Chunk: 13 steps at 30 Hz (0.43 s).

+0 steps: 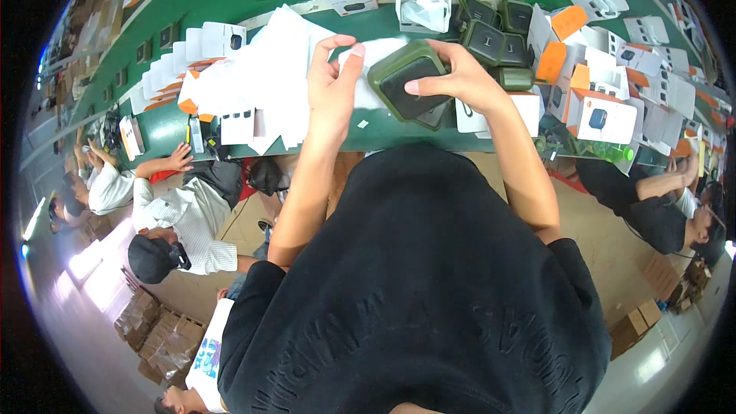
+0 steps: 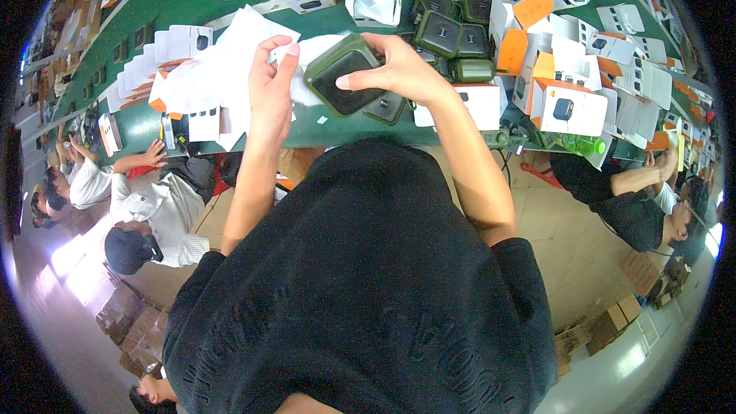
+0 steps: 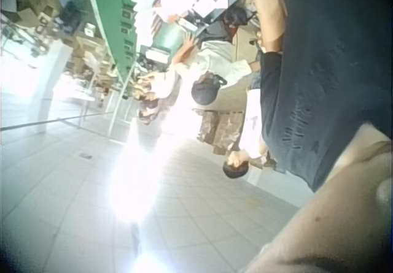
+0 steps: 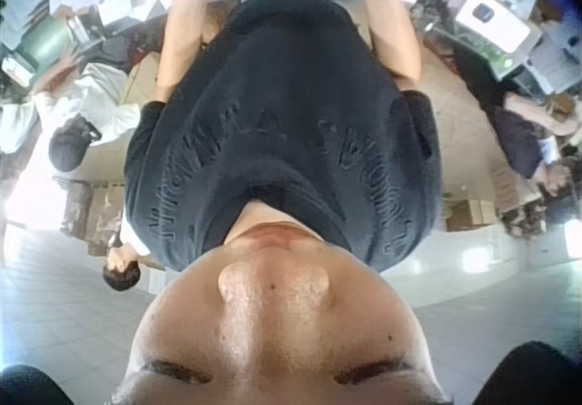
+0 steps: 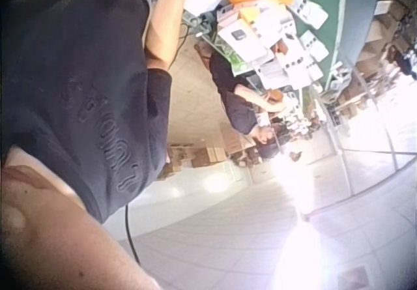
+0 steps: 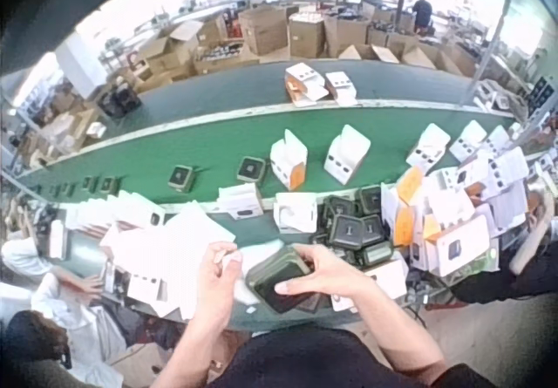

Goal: The person places small electronic components into white cardboard boxes and orange boxes by hand at a manufacturing workstation.

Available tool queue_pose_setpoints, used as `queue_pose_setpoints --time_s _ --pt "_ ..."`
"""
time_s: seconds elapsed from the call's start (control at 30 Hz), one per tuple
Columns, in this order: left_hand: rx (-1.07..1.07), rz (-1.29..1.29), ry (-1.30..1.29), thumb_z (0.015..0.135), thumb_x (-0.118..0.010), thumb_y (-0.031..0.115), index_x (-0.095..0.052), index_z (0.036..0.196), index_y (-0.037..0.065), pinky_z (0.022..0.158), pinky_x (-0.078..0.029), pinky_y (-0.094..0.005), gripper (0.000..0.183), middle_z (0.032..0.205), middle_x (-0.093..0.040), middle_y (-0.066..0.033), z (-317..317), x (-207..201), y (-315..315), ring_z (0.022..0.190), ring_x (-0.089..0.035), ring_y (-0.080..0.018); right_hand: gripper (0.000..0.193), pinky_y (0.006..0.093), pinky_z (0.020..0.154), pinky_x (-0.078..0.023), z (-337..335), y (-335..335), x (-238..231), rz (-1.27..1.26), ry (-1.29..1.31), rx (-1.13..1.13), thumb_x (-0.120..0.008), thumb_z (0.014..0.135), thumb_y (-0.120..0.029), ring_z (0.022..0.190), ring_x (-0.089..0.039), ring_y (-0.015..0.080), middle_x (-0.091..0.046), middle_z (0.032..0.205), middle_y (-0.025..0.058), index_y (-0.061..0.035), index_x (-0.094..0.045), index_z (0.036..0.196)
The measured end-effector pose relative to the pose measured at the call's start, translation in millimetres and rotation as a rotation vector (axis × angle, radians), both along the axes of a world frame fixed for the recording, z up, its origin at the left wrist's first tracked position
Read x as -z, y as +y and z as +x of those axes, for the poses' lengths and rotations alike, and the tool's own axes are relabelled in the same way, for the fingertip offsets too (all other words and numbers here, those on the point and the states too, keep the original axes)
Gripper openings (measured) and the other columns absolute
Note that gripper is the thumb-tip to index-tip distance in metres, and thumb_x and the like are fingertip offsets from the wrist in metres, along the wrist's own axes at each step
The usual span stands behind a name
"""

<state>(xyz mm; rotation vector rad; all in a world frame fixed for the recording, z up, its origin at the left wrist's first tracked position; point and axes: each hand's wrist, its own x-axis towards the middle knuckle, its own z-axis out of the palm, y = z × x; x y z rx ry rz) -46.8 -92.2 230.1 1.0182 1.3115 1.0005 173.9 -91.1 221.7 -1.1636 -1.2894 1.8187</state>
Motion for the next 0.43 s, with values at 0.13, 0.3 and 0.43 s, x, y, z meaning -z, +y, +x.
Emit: queue_pose_setpoints --time_s 0.13,0.3,0.43 --pt "0.086 -0.045 0.026 0.086 -0.068 -0.002 -0.049 0.127 0.007 0.060 -0.041 -0.0231 0.047 0.081 -0.058 0.0000 -20 10 -2 0.069 -0.052 -0.0075 0.057 0.0294 0.091 -0.050 12 -10 6 -0.081 0.000 0.130 -0.083 0.074 -0.021 0.099 -0.063 0.0124 -0.069 0.110 0.0060 0.0019 -0.063 0.123" --pt "0.109 -0.049 0.496 0.089 -0.063 0.011 -0.060 0.104 0.000 0.059 -0.043 -0.0305 0.019 0.070 -0.058 -0.0060 -7 17 2 0.064 -0.053 -0.0112 0.065 0.0323 0.089 -0.051 10 -10 0 0.102 -0.273 -0.008 -0.087 0.070 -0.033 0.096 -0.066 0.0185 -0.071 0.106 0.0132 0.0057 -0.066 0.117" --pt "0.169 0.170 0.528 0.088 -0.066 0.022 -0.064 0.102 0.001 0.061 -0.045 -0.0351 0.025 0.074 -0.065 -0.0109 8 14 -4 0.060 -0.053 -0.0251 0.069 0.0341 0.091 -0.051 1 -10 11 0.024 -0.368 0.105 -0.087 0.070 -0.040 0.101 -0.068 0.0229 -0.071 0.111 0.0153 0.0030 -0.066 0.120"
